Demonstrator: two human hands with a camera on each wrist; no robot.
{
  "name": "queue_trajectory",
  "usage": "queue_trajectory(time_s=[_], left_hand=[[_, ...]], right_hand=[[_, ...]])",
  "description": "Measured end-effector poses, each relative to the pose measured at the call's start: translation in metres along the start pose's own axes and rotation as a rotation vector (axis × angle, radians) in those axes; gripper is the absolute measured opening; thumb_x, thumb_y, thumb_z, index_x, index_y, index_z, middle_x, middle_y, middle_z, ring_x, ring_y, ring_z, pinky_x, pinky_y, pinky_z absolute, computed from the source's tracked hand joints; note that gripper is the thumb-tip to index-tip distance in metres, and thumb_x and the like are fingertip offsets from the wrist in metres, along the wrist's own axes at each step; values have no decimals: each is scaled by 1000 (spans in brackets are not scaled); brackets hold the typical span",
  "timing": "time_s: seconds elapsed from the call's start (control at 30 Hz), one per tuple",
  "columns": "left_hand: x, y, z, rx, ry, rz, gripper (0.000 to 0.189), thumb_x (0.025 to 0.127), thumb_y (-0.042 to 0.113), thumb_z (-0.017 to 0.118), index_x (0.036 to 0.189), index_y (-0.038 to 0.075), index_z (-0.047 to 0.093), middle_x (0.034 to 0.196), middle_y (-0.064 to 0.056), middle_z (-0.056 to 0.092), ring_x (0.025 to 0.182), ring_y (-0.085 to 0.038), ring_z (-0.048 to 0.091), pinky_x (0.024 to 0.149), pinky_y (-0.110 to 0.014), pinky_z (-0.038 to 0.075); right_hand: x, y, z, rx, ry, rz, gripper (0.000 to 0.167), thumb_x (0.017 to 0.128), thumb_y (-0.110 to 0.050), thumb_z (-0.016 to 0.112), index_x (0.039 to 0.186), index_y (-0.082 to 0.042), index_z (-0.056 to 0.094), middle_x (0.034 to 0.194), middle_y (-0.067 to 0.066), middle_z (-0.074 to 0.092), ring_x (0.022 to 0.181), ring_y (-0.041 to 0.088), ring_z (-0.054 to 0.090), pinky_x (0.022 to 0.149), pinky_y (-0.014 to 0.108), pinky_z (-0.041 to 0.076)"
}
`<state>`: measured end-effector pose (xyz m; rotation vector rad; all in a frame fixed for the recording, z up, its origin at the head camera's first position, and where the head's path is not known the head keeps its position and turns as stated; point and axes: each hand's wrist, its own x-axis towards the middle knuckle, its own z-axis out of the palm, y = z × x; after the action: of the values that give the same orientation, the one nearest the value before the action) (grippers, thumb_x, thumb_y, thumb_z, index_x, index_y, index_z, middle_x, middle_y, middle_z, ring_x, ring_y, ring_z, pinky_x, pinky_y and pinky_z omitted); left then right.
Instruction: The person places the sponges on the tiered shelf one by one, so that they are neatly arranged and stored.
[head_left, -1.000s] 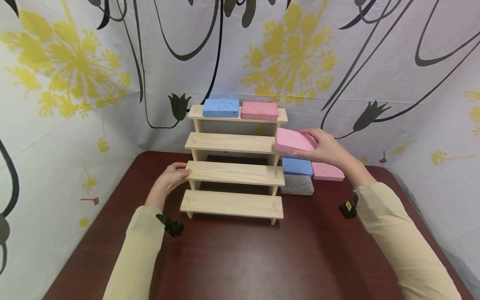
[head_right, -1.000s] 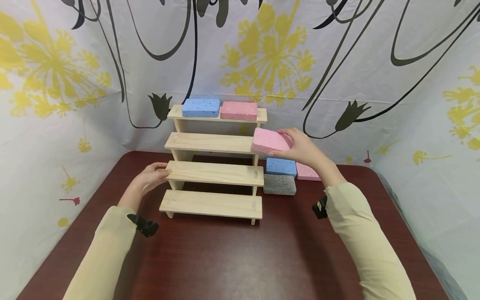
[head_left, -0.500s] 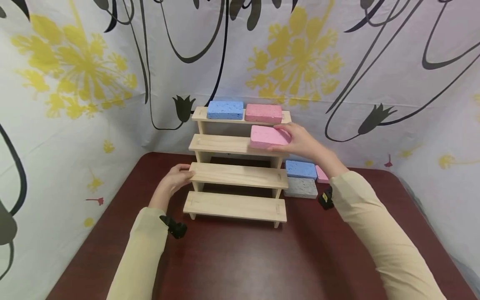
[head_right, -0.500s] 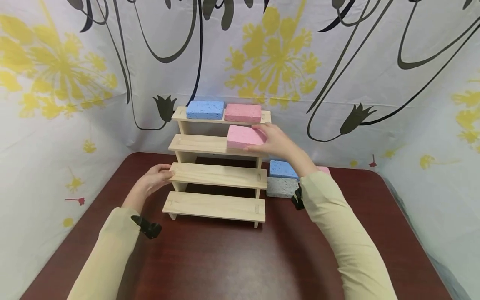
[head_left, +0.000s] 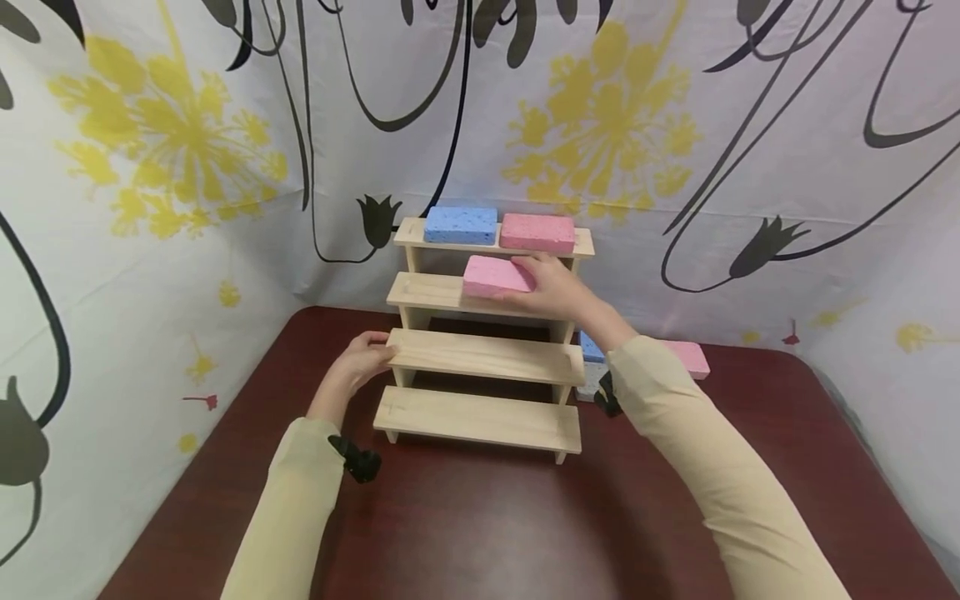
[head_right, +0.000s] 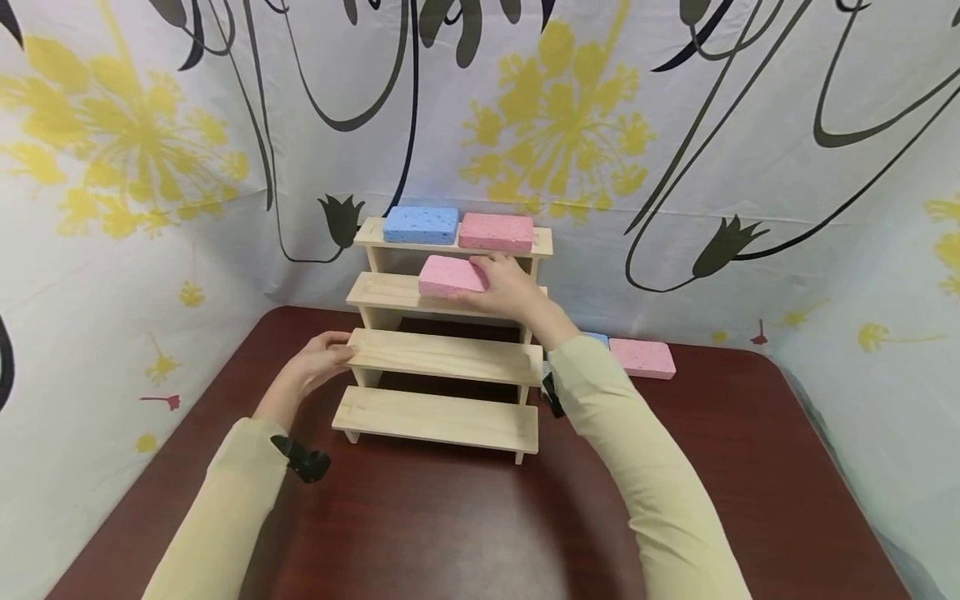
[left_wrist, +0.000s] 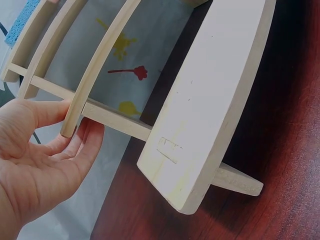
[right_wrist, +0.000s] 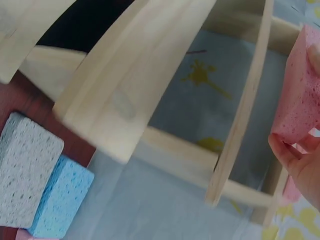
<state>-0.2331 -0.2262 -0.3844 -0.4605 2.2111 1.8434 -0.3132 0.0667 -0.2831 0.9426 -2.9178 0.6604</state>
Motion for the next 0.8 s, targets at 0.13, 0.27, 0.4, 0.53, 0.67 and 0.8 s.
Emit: queue_trajectory(time_s=[0.13, 0.27, 0.4, 0.53, 0.67, 0.8], left_hand=[[0, 0, 1, -1, 2, -2, 51, 93, 7, 47, 137, -5, 23, 123, -23, 40, 112, -28, 48, 105, -40, 38], [-2, 0, 2, -7, 7, -10, 51, 94, 7, 46, 138, -5, 23, 128, -26, 38, 113, -28, 47, 105, -40, 38], [-2, 0, 5, -24, -3, 0, 51, 93, 5, 47, 137, -5, 23, 127, -26, 39, 110, -27, 48, 105, -40, 38], [-1, 0, 6, -27, -2, 4, 50, 92, 5, 47, 136, -6, 25, 122, -23, 41, 103, -23, 50, 105, -40, 39], [-1, 0, 4, -25, 12, 5, 50, 92, 5, 48, 136, -7, 25, 121, -23, 41, 103, -23, 50, 104, -41, 39], [-2, 1, 1, -24, 16, 5, 51, 93, 5, 47, 136, -8, 24, 127, -26, 40, 105, -24, 50, 105, -41, 39]], right_hand=[[11, -8, 10, 5, 0, -8, 79, 79, -47, 66, 136, 0, 39, 141, 22, 36, 130, 36, 33, 110, 46, 30], [22, -16, 20, 1, -17, -25, 80, 79, -48, 65, 137, 1, 38, 142, 23, 34, 129, 38, 33, 110, 46, 30], [29, -23, 29, -55, -23, -26, 79, 80, -49, 64, 136, 0, 38, 139, 22, 38, 125, 40, 37, 105, 48, 36], [36, -29, 37, -76, -23, -18, 79, 80, -51, 63, 136, -2, 39, 136, 21, 41, 121, 39, 40, 101, 48, 40], [42, -30, 47, -96, -28, -20, 78, 80, -52, 62, 135, -2, 38, 133, 22, 43, 120, 39, 40, 103, 46, 37], [44, -29, 52, -92, -33, -20, 77, 81, -52, 62, 136, -4, 36, 132, 20, 41, 120, 37, 40, 105, 45, 35]])
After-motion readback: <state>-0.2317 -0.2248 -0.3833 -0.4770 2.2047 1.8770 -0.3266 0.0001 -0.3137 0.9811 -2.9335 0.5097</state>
